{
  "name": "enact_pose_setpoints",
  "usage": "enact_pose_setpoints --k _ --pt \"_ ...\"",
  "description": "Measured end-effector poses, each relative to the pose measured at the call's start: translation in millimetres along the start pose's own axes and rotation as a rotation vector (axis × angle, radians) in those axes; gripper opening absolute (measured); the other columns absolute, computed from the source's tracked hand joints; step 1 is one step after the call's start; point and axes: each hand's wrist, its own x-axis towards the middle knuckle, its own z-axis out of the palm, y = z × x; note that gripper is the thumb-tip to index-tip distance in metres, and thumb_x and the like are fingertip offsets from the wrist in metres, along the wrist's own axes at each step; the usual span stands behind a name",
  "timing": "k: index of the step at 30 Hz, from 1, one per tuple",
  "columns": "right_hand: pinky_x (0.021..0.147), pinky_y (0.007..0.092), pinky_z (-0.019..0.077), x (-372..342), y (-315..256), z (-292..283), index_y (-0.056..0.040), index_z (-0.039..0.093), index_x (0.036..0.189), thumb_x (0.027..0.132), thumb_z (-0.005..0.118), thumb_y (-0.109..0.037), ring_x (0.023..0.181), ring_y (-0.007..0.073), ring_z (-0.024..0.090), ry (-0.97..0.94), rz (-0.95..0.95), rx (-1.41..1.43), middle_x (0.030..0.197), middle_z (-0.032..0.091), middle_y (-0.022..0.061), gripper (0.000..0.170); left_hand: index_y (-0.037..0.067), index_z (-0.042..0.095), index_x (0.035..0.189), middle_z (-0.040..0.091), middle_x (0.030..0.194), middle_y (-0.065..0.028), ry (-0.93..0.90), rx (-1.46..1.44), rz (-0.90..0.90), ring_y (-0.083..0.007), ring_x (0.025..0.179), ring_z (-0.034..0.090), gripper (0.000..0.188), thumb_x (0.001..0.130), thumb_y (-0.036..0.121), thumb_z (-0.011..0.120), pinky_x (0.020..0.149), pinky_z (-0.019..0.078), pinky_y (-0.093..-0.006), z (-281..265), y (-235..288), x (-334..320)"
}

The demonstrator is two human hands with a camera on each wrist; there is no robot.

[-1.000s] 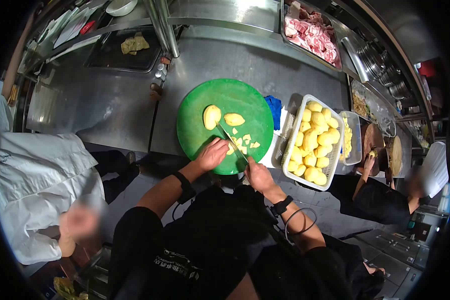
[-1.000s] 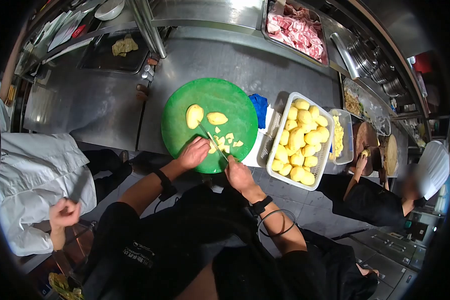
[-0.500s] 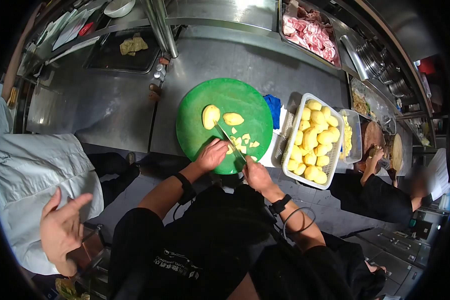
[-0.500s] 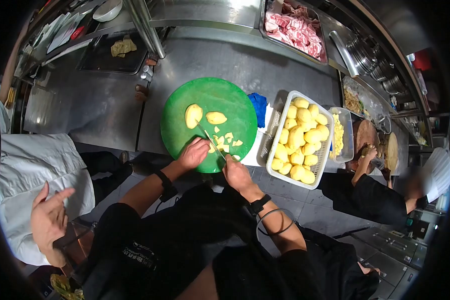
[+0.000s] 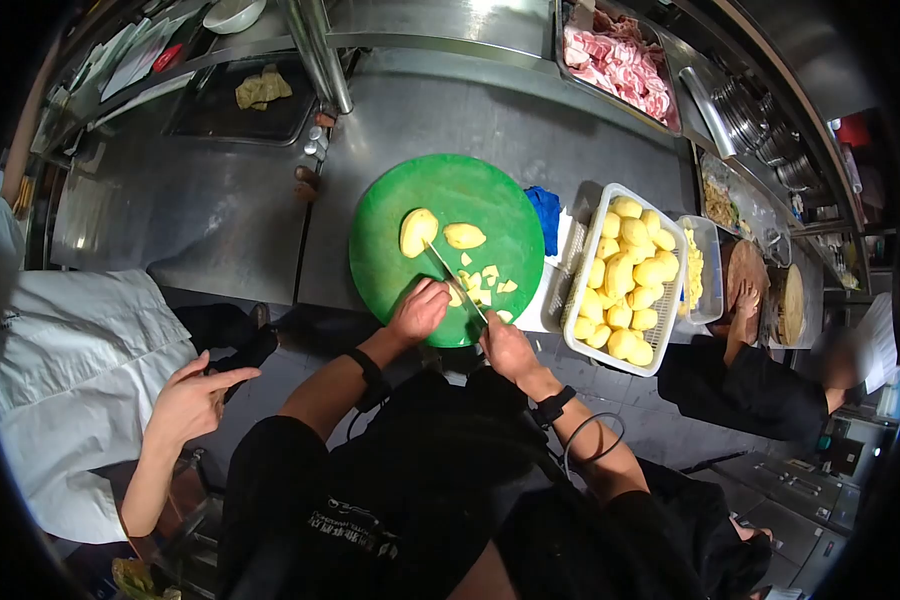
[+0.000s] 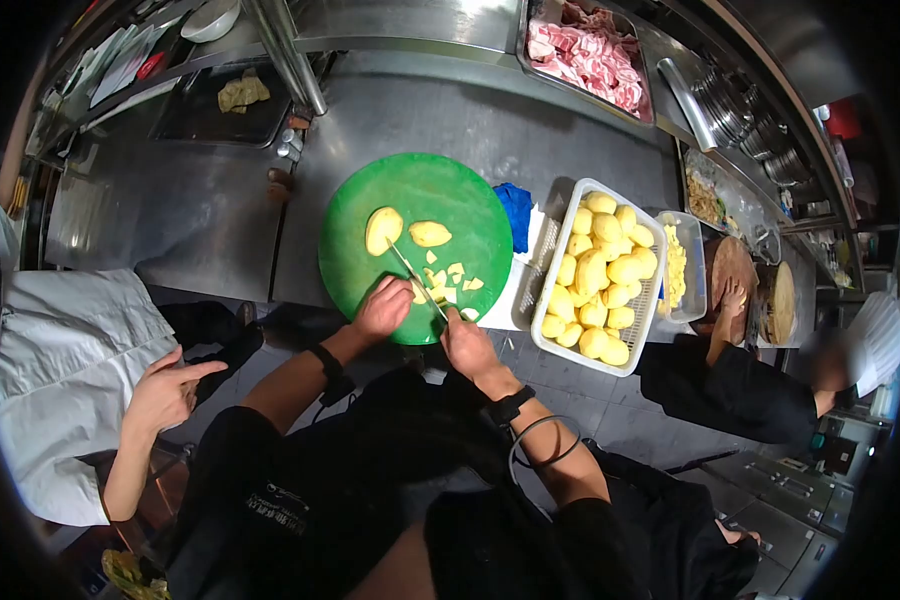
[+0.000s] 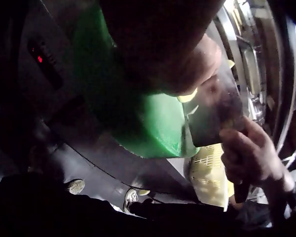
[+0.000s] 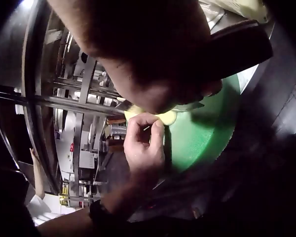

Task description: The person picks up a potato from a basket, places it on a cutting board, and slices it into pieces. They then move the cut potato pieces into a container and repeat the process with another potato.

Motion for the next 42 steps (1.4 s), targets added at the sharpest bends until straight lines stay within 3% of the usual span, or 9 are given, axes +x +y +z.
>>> enact_pose_setpoints --k 11,14,18,24,29,36,42 --pt "0.078 0.0635 0.0565 -27.7 -29.5 -52.5 0.0030 0.056 0.125 0.100 0.064 -0.012 0.088 0.0527 0.072 -0.024 -0.045 -0.072 0.093 0.073 0.0309 0.030 -0.001 0.067 0.100 0.067 0.109 -0.0173 0.006 -0.004 0.029 -0.0381 0.100 0.064 0.017 0.084 -0.003 0.072 0.089 0.0554 -0.0467 0.4 -1.6 0.9" --pt "0.077 0.0643 0.0557 -31.5 -27.3 -45.9 0.0025 0.055 0.123 0.100 0.064 -0.012 0.088 0.0532 0.071 -0.049 -0.008 -0.035 0.089 0.073 0.0310 0.029 -0.001 0.067 0.100 0.068 0.111 -0.0180 0.020 0.002 0.029 -0.0383 0.100 0.065 0.017 0.083 -0.004 0.072 0.089 0.0560 -0.0466 2.6 -2.6 -0.5" --pt "0.079 0.0639 0.0543 -2.1 1.9 6.2 0.0030 0.053 0.128 0.101 0.064 -0.010 0.090 0.0554 0.069 -0.029 0.025 -0.044 0.092 0.071 0.0350 0.032 -0.001 0.067 0.099 0.069 0.112 -0.0175 0.028 0.014 0.022 -0.0377 0.100 0.066 0.017 0.083 -0.003 0.072 0.088 0.0568 -0.0461 6.1 -2.7 -1.0" --pt "0.078 0.0643 0.0556 -2.5 -16.5 -22.6 0.0019 0.053 0.124 0.100 0.064 -0.012 0.088 0.0534 0.071 -0.022 -0.008 -0.026 0.090 0.073 0.0309 0.030 0.000 0.068 0.098 0.069 0.111 -0.0164 0.033 0.047 0.018 -0.0365 0.100 0.067 0.017 0.082 -0.003 0.073 0.087 0.0577 -0.0455 6.9 -3.4 -3.7" --pt "0.076 0.0641 0.0554 -23.5 -37.1 -53.3 0.0020 0.054 0.125 0.099 0.065 -0.010 0.087 0.0522 0.072 -0.038 -0.032 -0.026 0.089 0.072 0.0329 0.031 0.000 0.068 0.099 0.070 0.113 -0.0161 0.023 0.069 0.009 -0.0360 0.101 0.067 0.018 0.082 -0.003 0.073 0.088 0.0582 -0.0451 7.6 -3.5 -6.7" --pt "0.077 0.0654 0.0547 0.4 -0.3 10.1 0.0018 0.054 0.127 0.099 0.065 -0.011 0.086 0.0547 0.071 0.005 -0.006 0.017 0.085 0.072 0.0327 0.033 0.000 0.069 0.100 0.070 0.113 -0.0154 0.049 0.041 0.014 -0.0357 0.102 0.068 0.019 0.081 -0.004 0.073 0.088 0.0586 -0.0452 6.8 -0.1 -4.4" --pt "0.077 0.0643 0.0554 1.7 -6.4 -26.0 0.0017 0.055 0.121 0.101 0.063 -0.014 0.086 0.0549 0.071 0.044 -0.074 0.046 0.087 0.072 0.0319 0.027 0.000 0.069 0.100 0.069 0.110 -0.0153 0.024 0.055 0.011 -0.0364 0.103 0.067 0.018 0.082 -0.003 0.073 0.090 0.0574 -0.0453 8.0 -1.3 -3.5"
